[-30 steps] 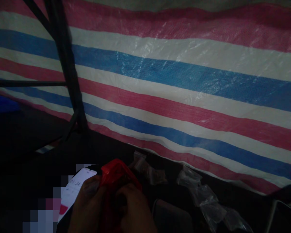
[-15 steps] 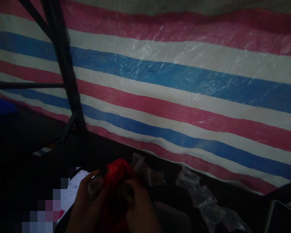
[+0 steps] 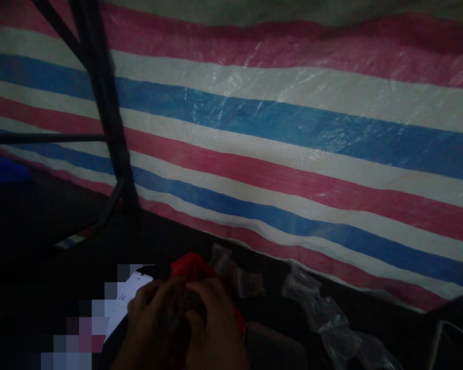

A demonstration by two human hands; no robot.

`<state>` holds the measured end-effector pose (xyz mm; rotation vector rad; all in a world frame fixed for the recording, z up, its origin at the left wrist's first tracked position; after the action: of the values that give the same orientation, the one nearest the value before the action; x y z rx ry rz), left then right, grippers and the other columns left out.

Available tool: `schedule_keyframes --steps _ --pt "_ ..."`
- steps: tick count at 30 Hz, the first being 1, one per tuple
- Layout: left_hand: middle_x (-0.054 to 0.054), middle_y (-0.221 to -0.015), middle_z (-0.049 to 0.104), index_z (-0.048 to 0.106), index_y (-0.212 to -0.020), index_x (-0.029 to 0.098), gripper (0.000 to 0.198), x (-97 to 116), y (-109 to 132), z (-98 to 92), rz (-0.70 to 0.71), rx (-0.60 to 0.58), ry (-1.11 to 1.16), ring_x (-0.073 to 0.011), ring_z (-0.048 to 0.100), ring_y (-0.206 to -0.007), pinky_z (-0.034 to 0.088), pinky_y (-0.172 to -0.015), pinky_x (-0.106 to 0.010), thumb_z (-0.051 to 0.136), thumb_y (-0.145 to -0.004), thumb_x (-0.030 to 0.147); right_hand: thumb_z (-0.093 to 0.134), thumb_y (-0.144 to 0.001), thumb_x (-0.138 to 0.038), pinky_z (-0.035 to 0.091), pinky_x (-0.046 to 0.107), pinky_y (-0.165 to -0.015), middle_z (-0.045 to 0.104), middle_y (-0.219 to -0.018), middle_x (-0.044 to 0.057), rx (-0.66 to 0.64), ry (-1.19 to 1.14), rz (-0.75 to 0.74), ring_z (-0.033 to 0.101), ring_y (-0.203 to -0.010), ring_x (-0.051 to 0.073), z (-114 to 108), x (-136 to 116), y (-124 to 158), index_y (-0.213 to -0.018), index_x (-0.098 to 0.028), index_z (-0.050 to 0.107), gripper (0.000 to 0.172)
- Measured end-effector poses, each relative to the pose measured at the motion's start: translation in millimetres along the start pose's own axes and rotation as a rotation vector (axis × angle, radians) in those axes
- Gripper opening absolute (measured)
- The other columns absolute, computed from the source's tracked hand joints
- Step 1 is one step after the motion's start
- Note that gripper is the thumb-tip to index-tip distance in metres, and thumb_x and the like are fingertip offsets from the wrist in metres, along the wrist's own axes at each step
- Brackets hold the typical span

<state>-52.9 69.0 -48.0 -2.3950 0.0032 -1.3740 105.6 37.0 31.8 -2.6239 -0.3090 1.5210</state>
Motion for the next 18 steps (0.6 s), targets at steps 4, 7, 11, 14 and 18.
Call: schedule_keyframes --steps 4,7,11,14,18 --pt "-0.014 -0.12 0.068 0.078 -0.127 0.029 0.046 -0.6 2.1 3.7 0.032 -0.134 0.017 -0.034 0.063 -0.109 0.059 -0.093 -0.053 0.062 -0.084 0.023 0.049 -0.079 0.004 0.057 0.035 -0.103 0.068 -0.124 0.008 0.03 0.088 0.034 0.071 -0.117 0.022 2.8 -5.3 -1.7 -0.116 -0.024 0.076 0.053" --pt "-0.013 -0.126 0.069 0.073 -0.135 0.03 0.051 1.2 1.8 2.6 0.026 -0.224 0.073 -0.0345 0.064 -0.117 0.058 -0.1 -0.054 0.068 -0.085 0.028 0.046 -0.079 0.006 0.056 0.032 -0.105 0.066 -0.126 0.008 0.039 0.079 -0.012 0.07 -0.118 0.021 0.2 -5.3 -3.1 -0.117 -0.024 0.076 0.058" --pt "-0.013 -0.129 0.071 0.071 -0.137 0.029 0.055 9.9 -0.3 -4.9 -0.047 -0.279 0.191 -0.0364 0.063 -0.124 0.055 -0.106 -0.056 0.072 -0.083 0.038 0.044 -0.08 0.008 0.055 0.029 -0.106 0.067 -0.127 0.007 0.031 0.068 -0.109 0.069 -0.12 0.019 -3.9 -8.1 -4.0 -0.118 -0.026 0.076 0.06" --pt "-0.013 -0.129 0.073 0.073 -0.132 0.027 0.056 17.0 -2.9 -10.3 -0.117 -0.29 0.241 -0.0373 0.062 -0.126 0.052 -0.109 -0.056 0.074 -0.077 0.038 0.043 -0.083 0.009 0.056 0.025 -0.101 0.069 -0.121 0.005 0.038 0.057 -0.14 0.071 -0.113 0.016 -3.1 -13.6 -4.2 -0.113 -0.026 0.077 0.057" --pt "-0.012 -0.129 0.074 0.074 -0.132 0.026 0.056 16.0 -5.5 -10.4 -0.149 -0.287 0.274 -0.0361 0.064 -0.125 0.053 -0.108 -0.054 0.074 -0.077 0.037 0.049 -0.085 0.008 0.054 0.024 -0.102 0.073 -0.121 0.003 0.084 0.036 -0.112 0.072 -0.114 0.015 -1.0 -16.8 -4.0 -0.109 -0.027 0.078 0.052"
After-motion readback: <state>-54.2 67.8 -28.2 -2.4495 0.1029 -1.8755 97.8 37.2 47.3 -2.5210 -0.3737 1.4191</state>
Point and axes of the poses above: each hand's wrist, its own y-axis away from the middle knuckle, its own z-axis out of the palm, x = y × z, the point moved 4 cm from there along -y, towards the middle knuckle
